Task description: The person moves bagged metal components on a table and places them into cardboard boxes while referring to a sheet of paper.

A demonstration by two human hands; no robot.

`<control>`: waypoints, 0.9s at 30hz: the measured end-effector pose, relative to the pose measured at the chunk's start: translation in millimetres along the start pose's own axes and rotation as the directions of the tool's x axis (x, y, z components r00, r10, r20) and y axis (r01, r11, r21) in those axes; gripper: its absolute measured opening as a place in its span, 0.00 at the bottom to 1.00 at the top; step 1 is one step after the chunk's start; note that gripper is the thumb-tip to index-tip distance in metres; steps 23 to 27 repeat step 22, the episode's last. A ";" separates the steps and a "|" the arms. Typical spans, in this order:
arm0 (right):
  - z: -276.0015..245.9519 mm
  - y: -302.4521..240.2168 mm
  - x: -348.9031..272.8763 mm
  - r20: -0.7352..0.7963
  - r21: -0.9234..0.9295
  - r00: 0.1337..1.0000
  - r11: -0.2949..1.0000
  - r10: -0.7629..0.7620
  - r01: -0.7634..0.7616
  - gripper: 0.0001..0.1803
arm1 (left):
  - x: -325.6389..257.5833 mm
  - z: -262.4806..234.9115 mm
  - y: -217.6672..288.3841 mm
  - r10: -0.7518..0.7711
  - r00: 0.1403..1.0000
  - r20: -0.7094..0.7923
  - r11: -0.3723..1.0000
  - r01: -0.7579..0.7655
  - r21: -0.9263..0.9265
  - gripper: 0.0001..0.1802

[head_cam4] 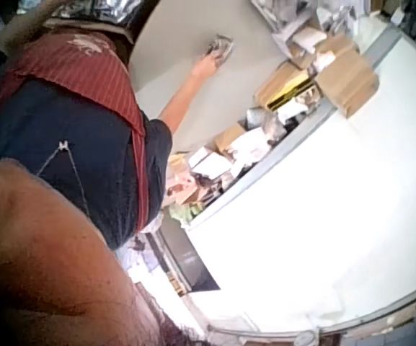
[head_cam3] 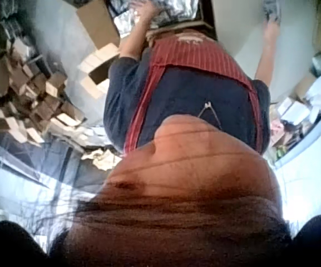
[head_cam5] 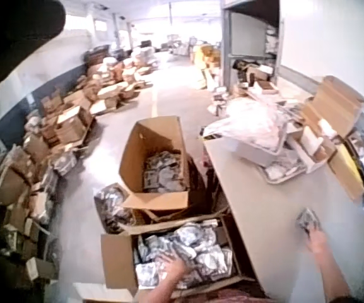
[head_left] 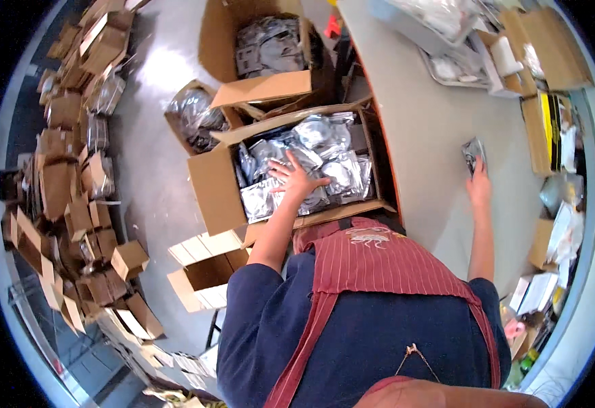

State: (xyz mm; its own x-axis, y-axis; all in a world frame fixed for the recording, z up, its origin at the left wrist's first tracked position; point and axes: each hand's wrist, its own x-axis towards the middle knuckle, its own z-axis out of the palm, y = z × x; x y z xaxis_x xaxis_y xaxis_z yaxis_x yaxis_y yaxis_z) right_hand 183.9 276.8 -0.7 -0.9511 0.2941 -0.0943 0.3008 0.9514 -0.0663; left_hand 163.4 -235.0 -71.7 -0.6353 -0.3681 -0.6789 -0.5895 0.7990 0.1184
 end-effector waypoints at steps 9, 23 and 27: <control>-49.9 -175.4 -25.9 -0.192 0.685 0.938 0.645 -0.289 0.338 0.34 | -17.0 64.7 -79.0 0.428 0.868 -0.251 0.870 -0.471 -0.145 0.60; 25.6 -317.9 -71.3 0.037 0.432 0.560 0.519 -0.827 0.738 0.51 | -3.8 61.5 -175.4 -0.069 0.761 -0.645 0.794 -0.350 -0.498 0.41; 25.6 -317.9 -71.3 0.037 0.432 0.560 0.519 -0.827 0.738 0.51 | -3.8 61.5 -175.4 -0.069 0.761 -0.645 0.794 -0.350 -0.498 0.41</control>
